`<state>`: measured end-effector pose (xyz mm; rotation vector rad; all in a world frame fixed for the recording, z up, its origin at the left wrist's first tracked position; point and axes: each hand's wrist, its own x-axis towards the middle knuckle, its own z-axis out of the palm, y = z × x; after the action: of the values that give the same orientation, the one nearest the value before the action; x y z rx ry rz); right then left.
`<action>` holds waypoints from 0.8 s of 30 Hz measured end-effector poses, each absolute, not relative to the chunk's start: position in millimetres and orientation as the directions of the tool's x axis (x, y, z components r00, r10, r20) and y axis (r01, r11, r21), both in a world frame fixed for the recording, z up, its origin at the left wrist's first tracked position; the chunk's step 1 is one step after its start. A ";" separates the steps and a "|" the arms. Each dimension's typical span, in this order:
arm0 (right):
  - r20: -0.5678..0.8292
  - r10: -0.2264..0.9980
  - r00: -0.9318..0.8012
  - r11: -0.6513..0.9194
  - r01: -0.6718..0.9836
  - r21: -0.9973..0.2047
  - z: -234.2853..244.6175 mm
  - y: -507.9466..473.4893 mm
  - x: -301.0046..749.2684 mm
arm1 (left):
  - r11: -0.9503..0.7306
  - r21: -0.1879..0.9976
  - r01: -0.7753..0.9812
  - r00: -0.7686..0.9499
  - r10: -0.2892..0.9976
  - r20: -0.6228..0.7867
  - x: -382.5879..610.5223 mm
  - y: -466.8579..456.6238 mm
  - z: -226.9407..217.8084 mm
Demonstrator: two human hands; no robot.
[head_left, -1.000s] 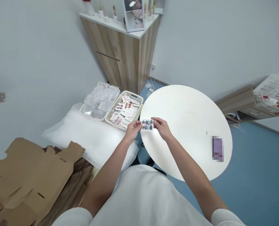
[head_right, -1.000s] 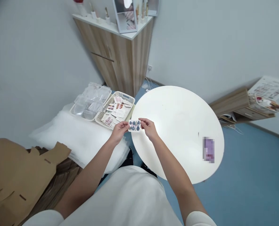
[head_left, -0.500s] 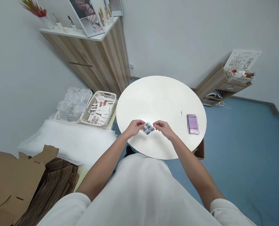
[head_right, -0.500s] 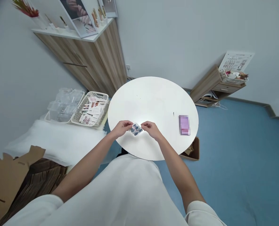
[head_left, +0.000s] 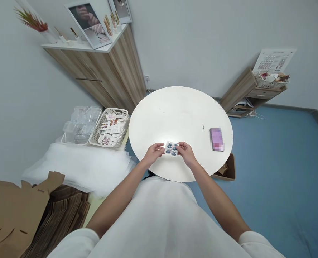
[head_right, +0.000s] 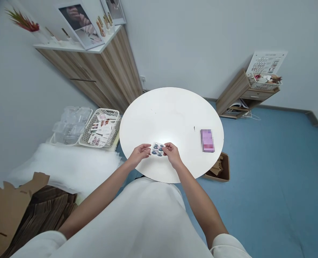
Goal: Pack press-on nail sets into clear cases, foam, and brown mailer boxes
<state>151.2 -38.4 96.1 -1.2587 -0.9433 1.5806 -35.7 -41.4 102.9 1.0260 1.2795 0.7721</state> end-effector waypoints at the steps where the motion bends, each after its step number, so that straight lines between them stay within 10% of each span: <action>1: -0.319 0.944 -0.083 -0.329 -0.204 -0.922 94.7 -41.3 149.9 | 0.375 0.925 0.058 0.161 0.911 -0.379 -34.6 -46.0 99.8; 11: -0.343 0.928 -0.143 -0.363 -0.159 -0.918 85.5 -57.8 143.9 | 0.309 0.946 -0.093 -0.010 0.950 -0.311 -27.6 -49.4 88.0; 24: -0.096 0.898 -0.430 0.081 0.376 -0.923 97.1 -51.0 175.3 | 0.267 0.963 0.030 0.091 0.959 -0.269 -33.0 -43.6 91.5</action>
<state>175.3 -51.0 97.1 -1.2547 -1.8553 1.3348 -33.0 -43.6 91.5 1.0634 1.2691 0.9322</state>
